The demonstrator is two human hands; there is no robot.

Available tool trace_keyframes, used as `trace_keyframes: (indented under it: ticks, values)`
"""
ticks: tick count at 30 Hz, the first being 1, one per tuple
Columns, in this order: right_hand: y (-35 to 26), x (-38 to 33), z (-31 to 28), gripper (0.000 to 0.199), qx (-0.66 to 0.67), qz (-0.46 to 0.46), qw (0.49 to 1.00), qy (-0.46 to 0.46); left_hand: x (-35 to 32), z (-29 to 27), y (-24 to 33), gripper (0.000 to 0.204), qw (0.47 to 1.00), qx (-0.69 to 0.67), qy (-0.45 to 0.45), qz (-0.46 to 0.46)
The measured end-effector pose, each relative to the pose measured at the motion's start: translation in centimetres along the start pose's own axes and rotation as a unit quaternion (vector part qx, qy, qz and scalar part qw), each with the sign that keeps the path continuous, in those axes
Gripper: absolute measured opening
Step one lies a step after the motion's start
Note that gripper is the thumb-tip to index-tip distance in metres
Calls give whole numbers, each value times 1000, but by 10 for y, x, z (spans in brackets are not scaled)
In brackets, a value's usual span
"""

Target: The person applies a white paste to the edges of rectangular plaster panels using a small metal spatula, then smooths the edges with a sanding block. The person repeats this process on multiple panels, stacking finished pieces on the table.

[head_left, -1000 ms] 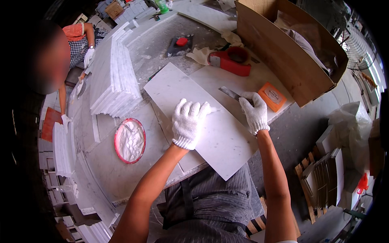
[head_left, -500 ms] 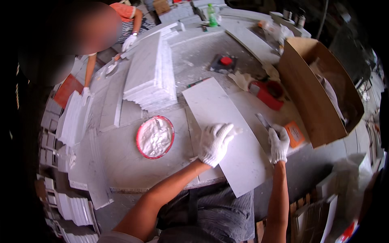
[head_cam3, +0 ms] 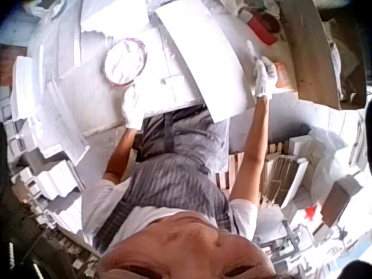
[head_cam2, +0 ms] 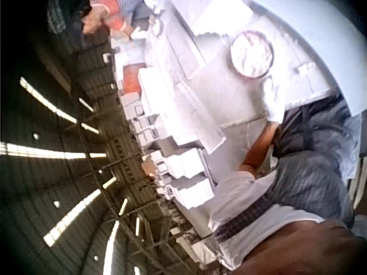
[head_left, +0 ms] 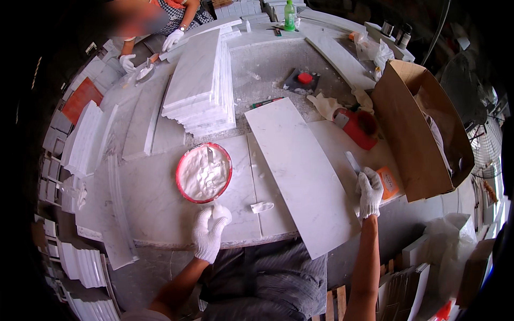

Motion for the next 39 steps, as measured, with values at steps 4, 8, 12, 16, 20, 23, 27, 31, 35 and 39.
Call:
trace_keyframes:
  ticks: [4,8,12,16,20,23,27,31,35,39]
  values:
    - [1,-2,2,20,-25,-7,1000,2,0,-5,-25,38,996,80,-29,-40]
    - [-1,-4,1,22,-44,-13,999,2,4,-11,-16,43,985,171,11,15]
    - [-3,-2,-3,23,-70,-35,997,2,6,-14,-8,47,977,214,16,14]
    - [-3,-5,2,24,-54,-26,998,-8,4,-19,-21,49,979,203,7,-18]
    - [-3,-6,2,21,-48,-12,999,-6,-2,-30,-16,50,982,182,40,-16]
    - [-6,-7,0,21,-43,-12,999,-2,-5,-44,-1,50,975,192,110,15]
    - [-4,-7,1,22,-27,-4,1000,-1,-16,-38,54,46,965,207,93,134]
    - [-4,-7,2,23,25,5,1000,-3,-25,26,126,45,932,157,-39,324]
    - [0,-5,2,24,42,17,999,-25,-25,88,179,49,901,128,-96,403]
    - [0,-5,2,23,66,11,997,-23,-11,139,203,55,885,105,-123,437]
Point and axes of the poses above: each hand's wrist, its own x-axis towards the middle knuckle, its own z-axis out of the palm, y = z × x, the point moved 10 cm from there along x, towards the middle knuckle, and after that the axes turned 13 degrees about x, right-handed, at the moved point
